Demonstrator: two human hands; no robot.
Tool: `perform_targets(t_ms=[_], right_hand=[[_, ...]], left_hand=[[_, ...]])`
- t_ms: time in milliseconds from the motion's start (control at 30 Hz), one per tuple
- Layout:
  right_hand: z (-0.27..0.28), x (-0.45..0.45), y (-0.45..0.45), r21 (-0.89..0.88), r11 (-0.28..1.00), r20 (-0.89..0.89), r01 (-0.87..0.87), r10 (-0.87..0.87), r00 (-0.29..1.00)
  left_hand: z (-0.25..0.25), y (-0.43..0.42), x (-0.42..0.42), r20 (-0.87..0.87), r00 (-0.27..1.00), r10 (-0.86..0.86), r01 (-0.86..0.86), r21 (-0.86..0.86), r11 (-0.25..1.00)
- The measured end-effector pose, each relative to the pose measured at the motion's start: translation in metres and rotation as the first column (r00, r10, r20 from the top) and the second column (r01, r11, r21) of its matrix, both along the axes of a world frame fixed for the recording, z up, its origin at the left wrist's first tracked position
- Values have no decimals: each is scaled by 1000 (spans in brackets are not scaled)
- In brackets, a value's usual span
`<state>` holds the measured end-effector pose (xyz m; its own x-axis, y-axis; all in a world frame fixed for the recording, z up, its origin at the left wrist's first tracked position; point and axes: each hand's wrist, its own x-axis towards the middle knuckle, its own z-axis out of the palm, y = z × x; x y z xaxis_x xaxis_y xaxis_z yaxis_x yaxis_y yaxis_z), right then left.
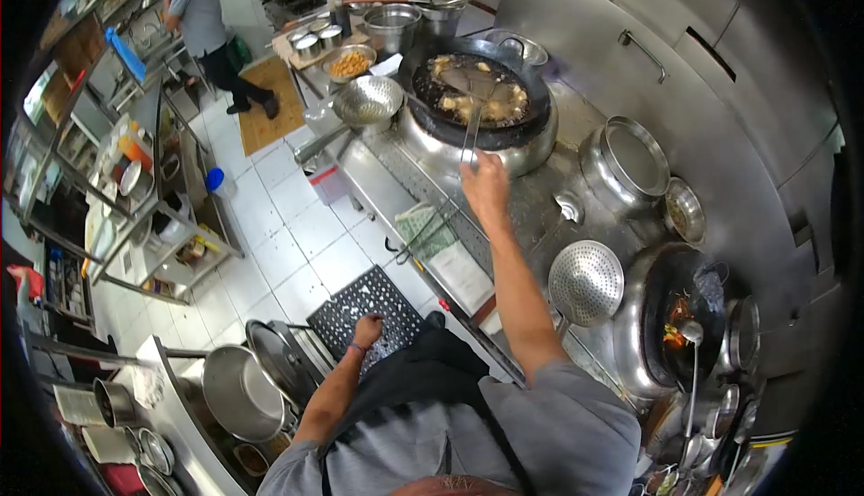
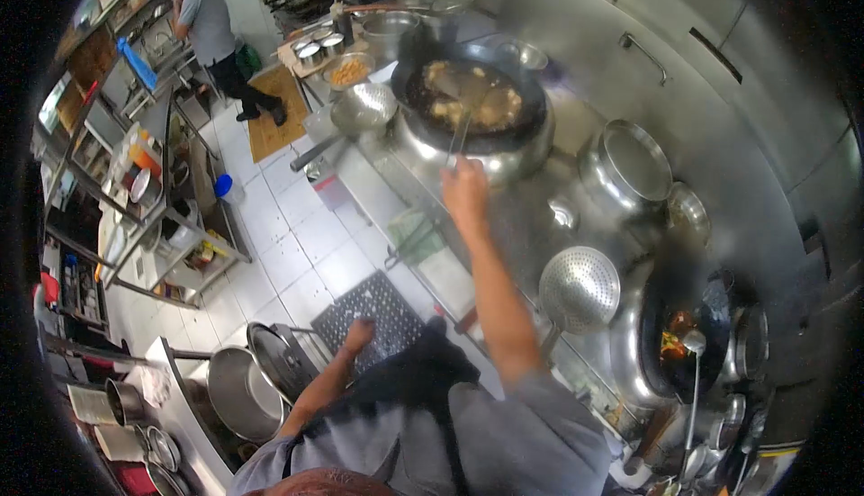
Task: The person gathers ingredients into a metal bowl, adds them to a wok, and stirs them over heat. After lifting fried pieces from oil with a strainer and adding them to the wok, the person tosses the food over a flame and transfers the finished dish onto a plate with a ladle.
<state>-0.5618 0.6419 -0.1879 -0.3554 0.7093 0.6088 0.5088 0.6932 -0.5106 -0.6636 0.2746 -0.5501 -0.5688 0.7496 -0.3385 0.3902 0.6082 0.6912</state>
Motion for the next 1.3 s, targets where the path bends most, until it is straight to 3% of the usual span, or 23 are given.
perform_targets(t_ms=[33, 67, 100, 167, 233, 267, 300, 400, 467, 500, 567, 700, 767, 800, 900, 1000, 1100, 1233, 1300], right_hand=[[-6, -11, 9, -42, 999, 70, 33, -30, 997], [-6, -19, 17, -79, 994, 142, 69, -57, 988], [-5, -23, 26, -170, 980, 218, 99, -61, 974], [1, -27, 39, -336, 925, 382, 179, -40, 923], [-14, -17, 72, -331, 925, 406, 187, -39, 913], [-18, -9, 88, -324, 927, 419, 190, -40, 907], [-1, 0, 89, -314, 935, 388, 163, -30, 921], [5, 13, 100, -196, 967, 319, 165, -96, 943], [15, 20, 100, -278, 947, 280, 160, -79, 957], [26, 26, 92, -315, 937, 229, 149, -78, 970], [28, 38, 87, -305, 938, 164, 165, -119, 979], [41, 56, 63, -485, 862, -47, 151, -198, 979], [83, 29, 36, -661, 723, 6, 202, -264, 965], [95, 17, 26, -742, 632, 29, 222, -300, 953], [63, 34, 55, -772, 616, -102, 156, -362, 927], [39, 33, 64, -721, 632, 14, 284, -397, 918], [55, 9, 49, -821, 497, 60, 281, -414, 908], [57, -33, 15, -974, 223, -141, -28, -511, 848], [77, -48, 7, -969, 157, -244, -189, -559, 792]], left_hand=[[-14, 16, -4, -8, 999, -37, 37, 101, 994], [-6, 38, -9, -91, 987, -135, 141, 61, 988], [1, 54, -14, -94, 968, -231, 242, 137, 961], [8, 83, -14, -26, 961, -274, 275, 130, 953], [15, 114, -10, 104, 983, -152, 157, -44, 987], [-3, 120, -13, 124, 964, -237, 233, 42, 972], [-38, 122, -17, 136, 937, -322, 305, 130, 943], [-40, 145, -11, 83, 878, -471, 428, 300, 852], [-45, 154, -20, -286, 746, -601, 666, 305, 681], [-48, 163, -22, -346, 701, -624, 713, 304, 632], [-65, 179, -27, -326, 684, -652, 729, 335, 597], [-104, 210, -27, -239, 720, -651, 674, 461, 577], [-125, 226, -19, -180, 743, -644, 631, 510, 585], [-130, 232, -12, -70, 743, -665, 598, 517, 613], [-126, 238, -13, 39, 676, -736, 679, 354, 643], [-123, 242, -10, 137, 629, -765, 725, 251, 641], [-119, 250, -7, 191, 594, -781, 764, 171, 622], [-111, 267, -4, 219, 561, -798, 808, 67, 586], [-109, 267, -7, 211, 552, -807, 823, 16, 568]])
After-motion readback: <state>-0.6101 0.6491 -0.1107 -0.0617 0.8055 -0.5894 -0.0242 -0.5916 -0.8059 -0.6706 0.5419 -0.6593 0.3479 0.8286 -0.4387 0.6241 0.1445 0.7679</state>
